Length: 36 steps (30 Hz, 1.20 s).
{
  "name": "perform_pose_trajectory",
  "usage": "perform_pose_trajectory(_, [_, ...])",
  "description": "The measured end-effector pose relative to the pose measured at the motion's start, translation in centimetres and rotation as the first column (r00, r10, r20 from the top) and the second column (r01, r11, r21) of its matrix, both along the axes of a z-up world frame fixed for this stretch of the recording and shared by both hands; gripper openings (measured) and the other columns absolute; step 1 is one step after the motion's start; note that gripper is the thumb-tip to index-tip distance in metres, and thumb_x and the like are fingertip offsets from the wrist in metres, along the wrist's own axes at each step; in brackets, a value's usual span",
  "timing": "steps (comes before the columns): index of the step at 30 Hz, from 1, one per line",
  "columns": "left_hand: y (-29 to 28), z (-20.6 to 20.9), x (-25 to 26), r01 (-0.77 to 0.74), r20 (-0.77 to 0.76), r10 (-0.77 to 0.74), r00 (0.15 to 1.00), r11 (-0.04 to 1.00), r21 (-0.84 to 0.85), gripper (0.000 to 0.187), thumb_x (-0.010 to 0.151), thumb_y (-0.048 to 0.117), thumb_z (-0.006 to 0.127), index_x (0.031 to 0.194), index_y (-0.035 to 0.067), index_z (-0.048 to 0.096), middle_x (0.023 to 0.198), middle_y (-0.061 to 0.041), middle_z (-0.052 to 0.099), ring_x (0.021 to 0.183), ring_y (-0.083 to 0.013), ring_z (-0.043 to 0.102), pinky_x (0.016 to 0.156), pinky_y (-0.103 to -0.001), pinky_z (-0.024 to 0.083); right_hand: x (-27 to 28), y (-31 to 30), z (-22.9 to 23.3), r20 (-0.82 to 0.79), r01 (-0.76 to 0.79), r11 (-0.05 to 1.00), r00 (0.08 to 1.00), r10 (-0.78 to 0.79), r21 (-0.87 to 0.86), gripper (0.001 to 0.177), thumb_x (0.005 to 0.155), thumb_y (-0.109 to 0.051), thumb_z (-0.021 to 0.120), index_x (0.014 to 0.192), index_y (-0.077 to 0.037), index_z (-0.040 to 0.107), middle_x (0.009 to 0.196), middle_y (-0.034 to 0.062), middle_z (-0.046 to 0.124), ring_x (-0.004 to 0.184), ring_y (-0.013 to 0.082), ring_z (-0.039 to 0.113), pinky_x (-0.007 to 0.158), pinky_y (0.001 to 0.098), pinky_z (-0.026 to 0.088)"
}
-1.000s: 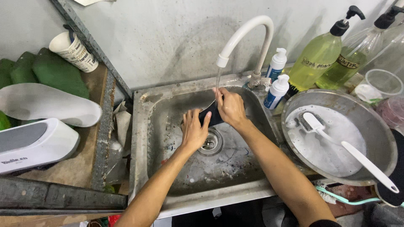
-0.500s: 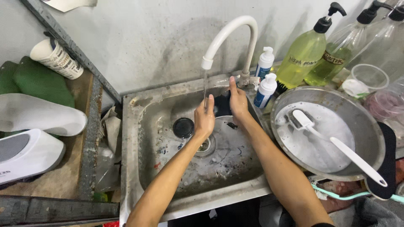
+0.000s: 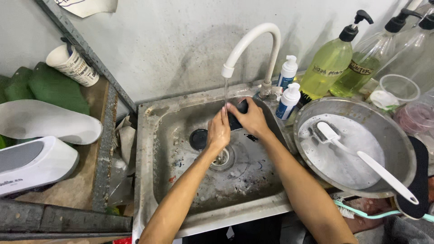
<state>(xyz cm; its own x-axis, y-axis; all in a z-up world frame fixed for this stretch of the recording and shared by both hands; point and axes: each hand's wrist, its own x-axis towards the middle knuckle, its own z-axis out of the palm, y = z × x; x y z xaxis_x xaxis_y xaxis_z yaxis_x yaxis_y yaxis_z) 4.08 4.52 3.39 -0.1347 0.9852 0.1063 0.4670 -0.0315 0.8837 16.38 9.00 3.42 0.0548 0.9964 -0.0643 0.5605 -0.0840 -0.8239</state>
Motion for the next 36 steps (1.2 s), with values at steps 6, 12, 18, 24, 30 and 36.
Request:
perform_pose_trajectory(6, [2.2, -4.1, -2.6, -0.078, -0.013, 0.079, 0.997, 0.997, 0.018, 0.054, 0.1, 0.049, 0.035, 0.099, 0.003, 0.063, 0.102, -0.025, 0.064, 0.107, -0.0423, 0.057, 0.09, -0.05, 0.045, -0.6, 2.1, -2.0, -0.129, -0.001, 0.992, 0.992, 0.017, 0.127, 0.046, 0.083, -0.056, 0.067, 0.088, -0.01, 0.064, 0.078, 0.0178, 0.065, 0.087, 0.0345, 0.065, 0.072, 0.0431, 0.049])
perform_pose_trajectory(12, [1.3, -6.2, -5.4, -0.138, 0.319, 0.225, 0.921, 0.952, -0.273, 0.051, 0.094, 0.049, 0.047, 0.105, 0.003, 0.065, 0.091, -0.019, 0.063, 0.053, -0.024, 0.062, 0.038, -0.032, 0.054, 0.1, 3.4, -5.3, -0.233, 0.044, 0.982, 0.973, 0.001, 0.186, 0.056, 0.097, -0.046, 0.046, 0.061, -0.003, 0.052, 0.057, 0.0185, 0.057, 0.066, 0.0321, 0.057, 0.067, 0.043, 0.043])
perform_pose_trajectory(18, [0.5, -4.3, -3.9, -0.172, 0.165, 0.172, 0.971, 0.985, -0.013, 0.065, 0.102, 0.046, 0.026, 0.088, -0.003, 0.067, 0.078, -0.025, 0.065, 0.081, -0.0336, 0.066, 0.074, -0.049, 0.049, 0.2, 3.1, -5.9, -0.336, 0.208, 0.972, 0.928, -0.16, 0.112, 0.068, 0.095, -0.059, 0.037, 0.056, -0.004, 0.05, 0.061, 0.0147, 0.057, 0.072, 0.0298, 0.055, 0.07, 0.0432, 0.04])
perform_pose_trajectory(24, [2.7, -3.1, -1.8, -0.109, -0.078, 0.12, 0.99, 0.985, 0.132, 0.054, 0.103, 0.031, 0.025, 0.087, -0.002, 0.064, 0.089, -0.026, 0.066, 0.09, -0.045, 0.063, 0.079, -0.056, 0.047, 0.4, 0.9, -4.2, -0.368, 0.336, 0.942, 0.876, -0.31, 0.006, 0.076, 0.094, -0.062, 0.035, 0.092, 0.005, 0.071, 0.099, 0.0258, 0.067, 0.109, 0.0347, 0.06, 0.089, 0.0439, 0.043])
perform_pose_trajectory(30, [2.9, -0.6, -0.3, -0.133, 0.064, 0.121, 0.991, 0.964, 0.228, 0.042, 0.097, 0.041, 0.047, 0.095, 0.001, 0.059, 0.085, -0.028, 0.064, 0.084, -0.0468, 0.062, 0.068, -0.053, 0.047, 1.3, 3.6, -7.6, -0.43, 0.316, 0.945, 0.845, -0.318, -0.078, 0.077, 0.095, -0.057, 0.036, 0.112, 0.014, 0.061, 0.121, 0.0332, 0.057, 0.124, 0.0403, 0.047, 0.103, 0.048, 0.035])
perform_pose_trajectory(36, [0.3, 3.0, 1.8, -0.086, 0.388, -0.075, 0.918, 0.921, 0.381, 0.024, 0.098, 0.027, 0.052, 0.103, 0.008, 0.065, 0.096, -0.011, 0.069, 0.098, -0.0207, 0.065, 0.089, -0.034, 0.047, -1.4, -2.6, -0.2, -0.412, 0.222, 0.966, 0.875, -0.256, -0.13, 0.076, 0.092, -0.062, 0.034, 0.122, 0.003, 0.059, 0.129, 0.0243, 0.055, 0.13, 0.0352, 0.043, 0.108, 0.0454, 0.032])
